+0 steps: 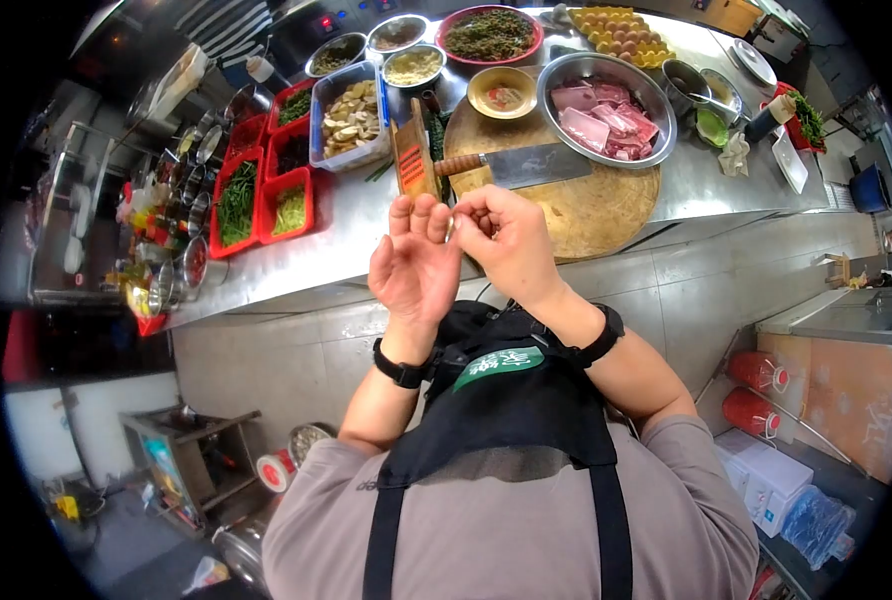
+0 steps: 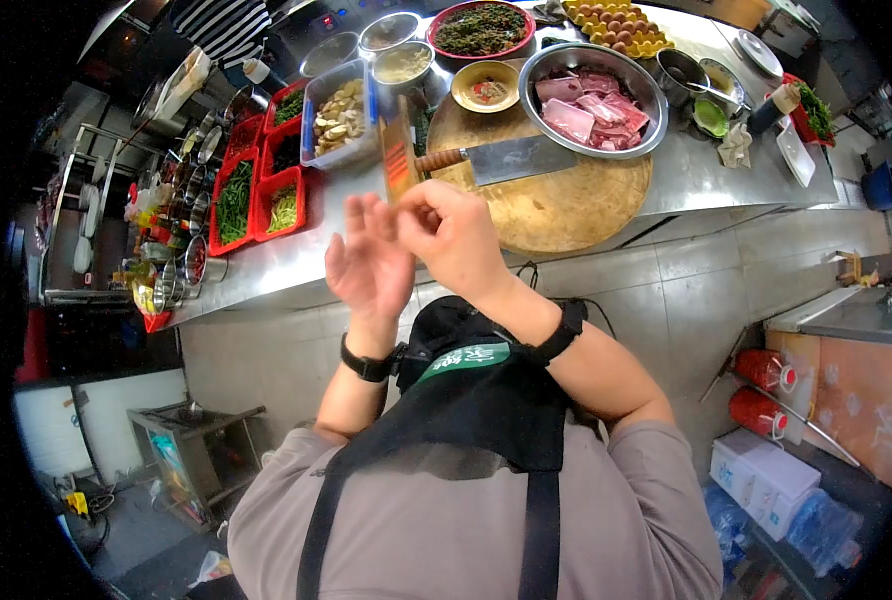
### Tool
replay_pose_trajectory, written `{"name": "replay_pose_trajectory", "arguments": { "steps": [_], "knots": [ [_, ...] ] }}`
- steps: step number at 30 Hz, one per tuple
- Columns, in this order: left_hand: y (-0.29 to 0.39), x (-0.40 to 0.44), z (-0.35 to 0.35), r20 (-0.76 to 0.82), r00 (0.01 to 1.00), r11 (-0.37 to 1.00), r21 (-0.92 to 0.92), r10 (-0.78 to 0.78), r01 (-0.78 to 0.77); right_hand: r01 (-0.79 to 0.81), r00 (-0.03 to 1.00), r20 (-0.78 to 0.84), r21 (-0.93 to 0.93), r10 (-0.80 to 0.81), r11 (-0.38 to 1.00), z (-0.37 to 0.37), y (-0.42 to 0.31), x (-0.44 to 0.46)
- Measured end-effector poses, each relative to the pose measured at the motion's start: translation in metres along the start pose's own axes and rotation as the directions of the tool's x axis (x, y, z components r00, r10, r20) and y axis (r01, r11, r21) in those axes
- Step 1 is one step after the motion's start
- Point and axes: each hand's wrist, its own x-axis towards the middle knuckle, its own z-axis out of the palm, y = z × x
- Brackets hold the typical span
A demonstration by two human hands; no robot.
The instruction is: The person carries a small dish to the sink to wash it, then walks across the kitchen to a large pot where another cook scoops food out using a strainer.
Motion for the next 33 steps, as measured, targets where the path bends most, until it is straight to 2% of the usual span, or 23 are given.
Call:
{"name": "replay_pose_trajectory", "arguments": {
  "steps": [1, 5, 7, 8, 10, 16, 22, 28, 33],
  "knots": [
    [0.0, 0.002, 0.0, 0.035, 0.999, 1.0, -0.004, 0.031, -0.031, -0.133, 0.991, -0.003, 0.16, 0.135, 0.978, 0.001, 0.004, -0.001],
    [0.004, 0.013, 0.013, 0.079, 0.99, 0.993, 0.021, 0.117, -0.119, -0.16, 0.985, -0.053, 0.115, 0.167, 0.98, -0.002, 0.003, 0.0],
    [0.003, 0.013, 0.019, 0.063, 0.993, 0.993, 0.049, 0.101, -0.105, 0.112, 0.986, -0.111, -0.137, -0.128, 0.984, -0.004, -0.004, 0.004],
    [0.002, 0.012, 0.022, 0.046, 0.995, 0.993, 0.076, 0.084, -0.087, 0.112, 0.986, -0.112, -0.137, -0.128, 0.984, -0.004, -0.005, 0.005],
    [0.001, 0.011, 0.025, 0.038, 0.997, 0.995, 0.079, 0.063, -0.066, 0.262, 0.951, -0.107, -0.226, -0.292, 0.938, -0.002, -0.006, 0.009],
    [-0.002, 0.008, 0.022, 0.037, 0.999, 0.995, 0.087, 0.039, -0.042, 0.415, 0.888, -0.017, -0.4, -0.459, 0.817, -0.006, -0.003, 0.016],
    [-0.004, 0.008, 0.023, 0.029, 0.998, 0.988, 0.142, 0.052, -0.055, 0.409, 0.881, -0.015, -0.474, -0.472, 0.78, -0.002, -0.002, 0.018],
    [-0.005, 0.007, 0.025, -0.013, 0.999, 0.992, 0.121, 0.04, -0.038, 0.44, 0.863, 0.007, -0.502, -0.505, 0.745, -0.002, 0.0, 0.021],
    [-0.002, 0.01, 0.025, 0.033, 0.999, 0.991, 0.134, 0.024, -0.028, 0.364, 0.902, -0.009, -0.524, -0.432, 0.77, 0.0, 0.001, 0.022]
  ]
}}
